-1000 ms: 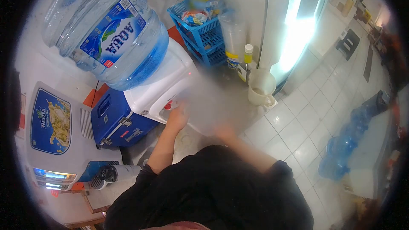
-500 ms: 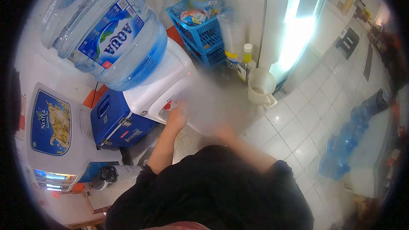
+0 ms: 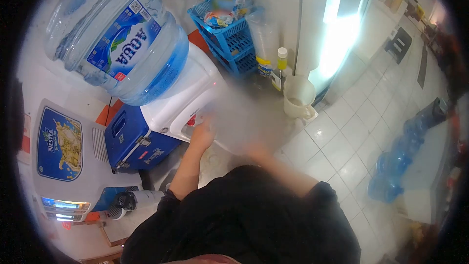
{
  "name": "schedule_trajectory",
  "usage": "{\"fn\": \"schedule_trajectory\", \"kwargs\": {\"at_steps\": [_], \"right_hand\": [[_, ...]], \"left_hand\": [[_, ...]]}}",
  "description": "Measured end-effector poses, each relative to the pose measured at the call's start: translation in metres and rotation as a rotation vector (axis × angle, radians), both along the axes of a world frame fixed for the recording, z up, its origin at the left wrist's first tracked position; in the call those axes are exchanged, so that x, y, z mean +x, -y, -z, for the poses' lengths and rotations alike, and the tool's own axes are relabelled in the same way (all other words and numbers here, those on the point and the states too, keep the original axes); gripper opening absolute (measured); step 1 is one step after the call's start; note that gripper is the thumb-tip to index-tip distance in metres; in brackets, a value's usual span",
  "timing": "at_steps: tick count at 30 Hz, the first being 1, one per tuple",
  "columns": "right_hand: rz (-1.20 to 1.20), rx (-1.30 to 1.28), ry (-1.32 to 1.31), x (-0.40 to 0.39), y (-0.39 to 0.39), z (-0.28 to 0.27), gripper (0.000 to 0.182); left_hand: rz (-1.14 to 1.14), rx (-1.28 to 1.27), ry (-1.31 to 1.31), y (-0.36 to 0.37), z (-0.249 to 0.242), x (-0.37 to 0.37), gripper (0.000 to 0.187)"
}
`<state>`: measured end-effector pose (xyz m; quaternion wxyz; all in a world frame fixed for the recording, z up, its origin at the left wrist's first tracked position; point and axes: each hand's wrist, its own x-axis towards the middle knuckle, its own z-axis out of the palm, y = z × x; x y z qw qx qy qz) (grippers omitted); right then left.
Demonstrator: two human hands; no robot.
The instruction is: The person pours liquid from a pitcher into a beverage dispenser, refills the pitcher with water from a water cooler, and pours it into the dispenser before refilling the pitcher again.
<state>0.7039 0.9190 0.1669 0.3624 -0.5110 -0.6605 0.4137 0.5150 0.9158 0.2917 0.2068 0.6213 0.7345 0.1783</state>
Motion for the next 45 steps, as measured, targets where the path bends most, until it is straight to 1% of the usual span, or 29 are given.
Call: {"fn": "schedule_trajectory", "kwargs": {"at_steps": [1,2,3,5,9,11,12,14,15,17,18,20,24,27,29,33,36,37,38,39,41,45], "right_hand": [[-0.015,-0.098,-0.023,0.003,0.003,-0.044,0.038],[-0.027,-0.199,-0.049,0.005,0.003,-0.069,0.038],[-0.009,-0.208,-0.060,0.004,0.002,-0.069,0.038],[-0.047,-0.231,-0.035,0.005,0.002,-0.068,0.039],[-0.013,-0.243,-0.049,0.004,0.003,-0.068,0.040],[-0.038,-0.224,-0.100,0.005,0.004,-0.074,0.042],[-0.021,-0.231,-0.107,0.006,0.004,-0.080,0.042],[-0.021,0.037,0.015,0.007,0.006,-0.090,0.045],[-0.006,0.028,0.010,0.008,0.007,-0.088,0.045],[-0.020,0.144,0.035,0.010,0.008,-0.081,0.048],[-0.012,0.138,0.032,0.010,0.008,-0.079,0.048],[0.009,0.156,0.016,0.009,0.008,-0.079,0.050],[0.026,0.140,0.019,0.010,0.009,-0.079,0.050],[0.004,0.173,-0.029,0.013,0.008,-0.080,0.049],[-0.038,0.181,0.048,0.015,0.007,-0.082,0.048],[-0.035,0.140,0.003,0.015,0.007,-0.078,0.048],[-0.045,0.196,-0.040,0.014,0.006,-0.075,0.048],[-0.038,0.154,-0.028,0.013,0.005,-0.075,0.049],[-0.031,0.112,-0.015,0.013,0.005,-0.076,0.049],[-0.031,0.112,-0.016,0.014,0.005,-0.076,0.049],[-0.093,0.164,-0.075,0.017,0.005,-0.078,0.050],[-0.067,0.145,-0.090,0.013,0.004,-0.075,0.050]], "left_hand": [[-0.007,0.019,0.009,-0.001,0.002,0.000,0.047],[-0.011,0.035,0.016,-0.001,0.003,-0.001,0.046],[0.008,0.025,0.007,0.000,0.002,0.000,0.046],[-0.015,0.015,0.034,-0.001,-0.002,0.002,0.046],[0.017,0.009,0.011,-0.003,0.009,-0.003,0.046],[0.051,0.093,0.081,-0.005,0.013,-0.005,0.047],[0.068,0.084,0.077,-0.005,0.012,-0.004,0.047],[0.011,-0.009,0.064,-0.004,0.004,-0.001,0.047],[0.025,-0.019,0.058,-0.004,-0.003,0.003,0.047],[-0.033,-0.136,-0.001,-0.004,-0.014,0.010,0.048],[-0.025,-0.142,-0.005,-0.004,-0.011,0.009,0.048],[0.003,-0.046,0.005,-0.003,-0.008,0.008,0.049],[-0.004,-0.074,0.004,-0.003,-0.011,0.011,0.049],[-0.002,-0.048,0.005,-0.004,-0.007,0.010,0.050],[-0.021,-0.090,0.005,-0.004,-0.010,0.011,0.050],[-0.023,-0.108,0.008,-0.003,-0.015,0.015,0.050],[-0.023,-0.098,0.019,-0.004,-0.005,0.009,0.050],[0.002,-0.051,0.018,-0.006,0.005,0.002,0.050],[0.028,-0.003,0.018,-0.006,0.004,0.003,0.050],[0.028,-0.003,0.017,-0.006,0.002,0.004,0.050],[-0.023,-0.102,0.020,-0.005,-0.005,0.007,0.050],[-0.017,-0.081,0.000,-0.005,-0.006,0.008,0.051]]}}
